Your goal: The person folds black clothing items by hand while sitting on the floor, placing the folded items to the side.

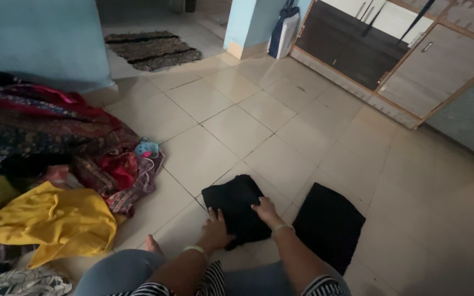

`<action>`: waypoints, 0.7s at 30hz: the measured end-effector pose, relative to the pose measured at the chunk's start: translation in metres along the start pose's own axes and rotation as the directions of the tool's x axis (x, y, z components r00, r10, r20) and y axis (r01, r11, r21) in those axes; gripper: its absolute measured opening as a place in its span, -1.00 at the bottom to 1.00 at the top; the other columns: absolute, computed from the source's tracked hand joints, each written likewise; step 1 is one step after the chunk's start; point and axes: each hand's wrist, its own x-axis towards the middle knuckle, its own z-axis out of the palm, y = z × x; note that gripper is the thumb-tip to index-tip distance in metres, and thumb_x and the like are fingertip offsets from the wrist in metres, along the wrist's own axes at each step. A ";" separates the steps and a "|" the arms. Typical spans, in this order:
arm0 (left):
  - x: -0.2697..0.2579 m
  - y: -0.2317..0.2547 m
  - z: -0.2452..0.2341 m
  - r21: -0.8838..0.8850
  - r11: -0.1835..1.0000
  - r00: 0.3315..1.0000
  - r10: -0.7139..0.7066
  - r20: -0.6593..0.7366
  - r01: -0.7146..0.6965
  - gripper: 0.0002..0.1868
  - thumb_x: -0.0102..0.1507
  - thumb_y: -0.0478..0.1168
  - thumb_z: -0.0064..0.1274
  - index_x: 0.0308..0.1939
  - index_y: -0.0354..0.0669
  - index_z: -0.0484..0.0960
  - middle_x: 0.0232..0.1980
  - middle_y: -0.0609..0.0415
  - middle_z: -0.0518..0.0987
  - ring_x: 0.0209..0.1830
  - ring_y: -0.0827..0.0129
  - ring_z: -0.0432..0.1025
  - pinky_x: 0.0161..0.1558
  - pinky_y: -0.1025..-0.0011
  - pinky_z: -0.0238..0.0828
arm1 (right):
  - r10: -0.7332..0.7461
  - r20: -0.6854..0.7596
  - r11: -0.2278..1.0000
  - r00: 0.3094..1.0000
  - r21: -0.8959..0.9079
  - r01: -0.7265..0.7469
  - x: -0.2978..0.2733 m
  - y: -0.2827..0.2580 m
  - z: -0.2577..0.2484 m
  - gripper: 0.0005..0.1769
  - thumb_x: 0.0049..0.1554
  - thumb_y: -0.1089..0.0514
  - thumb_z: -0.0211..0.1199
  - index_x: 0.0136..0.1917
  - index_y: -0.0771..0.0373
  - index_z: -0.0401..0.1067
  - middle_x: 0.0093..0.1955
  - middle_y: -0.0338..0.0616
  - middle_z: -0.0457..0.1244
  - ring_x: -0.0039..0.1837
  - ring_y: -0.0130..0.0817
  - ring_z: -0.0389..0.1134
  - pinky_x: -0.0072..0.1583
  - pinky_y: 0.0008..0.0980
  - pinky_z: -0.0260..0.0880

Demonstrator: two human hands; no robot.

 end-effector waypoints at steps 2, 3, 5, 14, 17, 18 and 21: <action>0.004 -0.002 0.001 -0.037 0.999 1.000 -0.017 0.000 0.017 0.27 0.22 0.29 0.23 0.63 -0.27 -0.29 0.67 -0.39 -0.33 0.53 -0.20 0.10 0.39 0.03 0.25 | 0.031 -0.083 0.977 0.996 -0.210 -0.047 0.008 -0.002 0.001 -0.37 0.09 -0.10 0.32 0.29 0.34 0.43 0.43 0.20 0.20 0.45 0.11 0.21 0.45 -0.18 0.20; 0.006 -0.002 0.001 -0.022 1.000 1.000 -0.021 0.011 0.021 0.27 0.22 0.30 0.22 0.63 -0.26 -0.30 0.67 -0.36 -0.33 0.54 -0.19 0.10 0.38 0.02 0.26 | 0.107 -0.113 0.988 0.988 -0.101 -0.118 0.010 -0.004 0.003 -0.34 0.03 -0.09 0.34 0.30 0.32 0.43 0.42 0.19 0.21 0.45 0.13 0.20 0.45 -0.16 0.19; 0.007 -0.001 -0.003 -0.009 1.000 1.000 -0.023 0.015 0.023 0.27 0.21 0.31 0.21 0.62 -0.24 -0.31 0.68 -0.32 -0.34 0.55 -0.17 0.09 0.38 0.01 0.27 | 0.261 -0.148 0.962 0.954 0.117 -0.245 0.009 -0.004 0.007 -0.26 -0.08 -0.09 0.37 0.32 0.28 0.42 0.41 0.18 0.23 0.44 0.16 0.19 0.44 -0.11 0.18; 0.033 -0.012 0.024 -0.247 0.963 0.994 -0.105 0.017 0.106 0.25 0.24 0.24 0.21 0.60 -0.36 -0.32 0.63 -0.41 -0.16 0.52 -0.19 0.15 0.38 0.02 0.29 | 0.312 -0.043 0.948 0.949 -0.057 -0.314 0.017 -0.002 0.009 -0.31 -0.01 -0.22 0.16 0.22 0.27 0.54 0.40 0.16 0.24 0.43 0.23 0.21 0.44 0.11 0.17; 0.077 -0.020 0.047 -0.752 0.602 0.953 -0.280 0.117 0.270 0.15 0.22 0.13 0.20 0.56 -0.50 -0.15 0.51 -0.48 0.22 0.44 -0.18 0.35 0.36 0.06 0.42 | 0.229 -0.081 0.970 0.970 -0.064 -0.235 0.018 0.001 0.010 -0.25 0.02 -0.20 0.19 0.34 0.30 0.42 0.45 0.24 0.13 0.44 0.28 0.15 0.44 0.04 0.15; 0.089 -0.025 0.048 -0.839 0.476 0.946 -0.298 0.128 0.264 0.07 0.18 0.06 0.24 0.51 -0.49 -0.01 0.47 -0.47 0.32 0.42 -0.17 0.39 0.36 0.06 0.44 | 0.200 -0.052 0.980 0.978 0.022 -0.199 0.018 0.001 0.010 -0.24 0.02 -0.19 0.17 0.34 0.36 0.40 0.43 0.26 0.18 0.43 0.24 0.20 0.44 0.00 0.18; 0.098 -0.048 0.050 -0.927 0.168 0.928 -0.231 0.292 0.334 -0.12 0.23 0.00 0.18 0.49 -0.41 0.19 0.51 -0.37 0.29 0.49 -0.17 0.25 0.42 -0.07 0.26 | 0.211 0.057 0.934 0.976 0.284 -0.218 0.017 0.002 0.011 -0.22 0.05 -0.13 0.14 0.37 0.48 0.30 0.40 0.31 0.25 0.40 0.16 0.29 0.43 -0.07 0.24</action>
